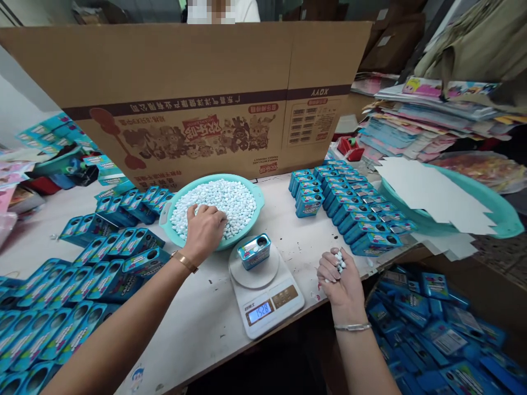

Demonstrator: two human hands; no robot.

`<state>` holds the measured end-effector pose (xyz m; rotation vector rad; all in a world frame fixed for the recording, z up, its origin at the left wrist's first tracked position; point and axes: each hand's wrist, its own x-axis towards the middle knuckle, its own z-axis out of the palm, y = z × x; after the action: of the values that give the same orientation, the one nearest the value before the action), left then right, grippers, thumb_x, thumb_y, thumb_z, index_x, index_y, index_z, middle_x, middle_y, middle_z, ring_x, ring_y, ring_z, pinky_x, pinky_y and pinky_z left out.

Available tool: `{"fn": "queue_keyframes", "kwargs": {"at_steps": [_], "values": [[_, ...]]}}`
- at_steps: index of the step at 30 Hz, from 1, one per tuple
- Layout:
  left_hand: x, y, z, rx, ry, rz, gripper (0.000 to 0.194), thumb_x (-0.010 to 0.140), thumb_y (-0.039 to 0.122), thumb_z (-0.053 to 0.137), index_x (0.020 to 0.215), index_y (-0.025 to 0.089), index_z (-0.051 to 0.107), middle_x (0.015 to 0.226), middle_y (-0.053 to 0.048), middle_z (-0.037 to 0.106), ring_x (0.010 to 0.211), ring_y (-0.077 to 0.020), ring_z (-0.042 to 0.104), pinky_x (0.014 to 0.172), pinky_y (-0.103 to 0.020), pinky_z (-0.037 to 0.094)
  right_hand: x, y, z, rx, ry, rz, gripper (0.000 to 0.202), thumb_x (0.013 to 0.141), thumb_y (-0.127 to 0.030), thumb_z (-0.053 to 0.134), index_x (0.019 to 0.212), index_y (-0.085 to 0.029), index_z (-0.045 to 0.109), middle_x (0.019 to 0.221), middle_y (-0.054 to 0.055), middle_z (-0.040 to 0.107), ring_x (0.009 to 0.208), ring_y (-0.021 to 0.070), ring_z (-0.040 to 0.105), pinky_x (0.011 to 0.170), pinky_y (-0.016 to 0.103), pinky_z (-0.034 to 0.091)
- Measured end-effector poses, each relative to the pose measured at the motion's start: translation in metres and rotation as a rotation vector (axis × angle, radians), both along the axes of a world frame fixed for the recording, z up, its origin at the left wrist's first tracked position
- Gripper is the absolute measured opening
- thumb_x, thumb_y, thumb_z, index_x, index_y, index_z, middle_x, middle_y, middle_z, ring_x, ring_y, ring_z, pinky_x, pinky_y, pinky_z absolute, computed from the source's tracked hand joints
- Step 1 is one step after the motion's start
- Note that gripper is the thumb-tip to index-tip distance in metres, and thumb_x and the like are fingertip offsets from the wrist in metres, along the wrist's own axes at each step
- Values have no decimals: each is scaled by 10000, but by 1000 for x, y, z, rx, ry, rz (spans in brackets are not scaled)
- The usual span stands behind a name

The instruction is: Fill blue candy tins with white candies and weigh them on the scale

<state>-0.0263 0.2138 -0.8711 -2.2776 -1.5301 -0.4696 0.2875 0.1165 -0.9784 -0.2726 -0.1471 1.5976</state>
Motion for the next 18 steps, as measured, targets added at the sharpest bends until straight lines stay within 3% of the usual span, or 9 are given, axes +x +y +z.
{"fn": "queue_keyframes", "kwargs": {"at_steps": [4, 7, 11, 14, 18], "values": [[1, -4, 6, 72, -132, 0, 241, 923, 297, 485, 854, 205, 696, 880, -81, 698, 924, -275, 574, 956, -514, 370, 5, -1, -2, 0, 5, -20, 139, 816, -188, 657, 761, -192, 529, 561, -87, 484, 368, 36, 358, 348, 165, 306], [15, -21, 17, 88, -217, -109, 222, 934, 327, 509, 862, 222, 691, 883, -53, 695, 918, -243, 585, 963, -488, 373, 5, 0, -1, -10, 16, -36, 138, 811, -179, 661, 760, -186, 532, 561, -85, 485, 366, 34, 362, 344, 162, 298], [46, -46, 27, -60, -89, -276, 206, 927, 267, 532, 802, 234, 693, 831, -15, 689, 937, -231, 587, 1104, -589, 212, 2, 1, 1, -2, 24, -21, 149, 808, -172, 666, 746, -185, 531, 561, -87, 487, 358, 32, 352, 337, 165, 286], [59, -54, 26, -174, -9, -262, 203, 904, 270, 559, 756, 214, 686, 782, -21, 668, 905, -240, 587, 1114, -626, 197, 2, 0, -1, 1, 34, -31, 147, 802, -178, 678, 752, -179, 540, 555, -86, 485, 356, 35, 357, 335, 168, 291], [58, -54, 19, -238, -74, -222, 199, 907, 299, 551, 1029, 213, 682, 1016, -60, 681, 1006, -268, 590, 1092, -624, 260, 7, -3, -6, -4, 28, -62, 130, 822, -191, 655, 762, -183, 539, 551, -88, 481, 355, 35, 344, 331, 161, 281]]}}
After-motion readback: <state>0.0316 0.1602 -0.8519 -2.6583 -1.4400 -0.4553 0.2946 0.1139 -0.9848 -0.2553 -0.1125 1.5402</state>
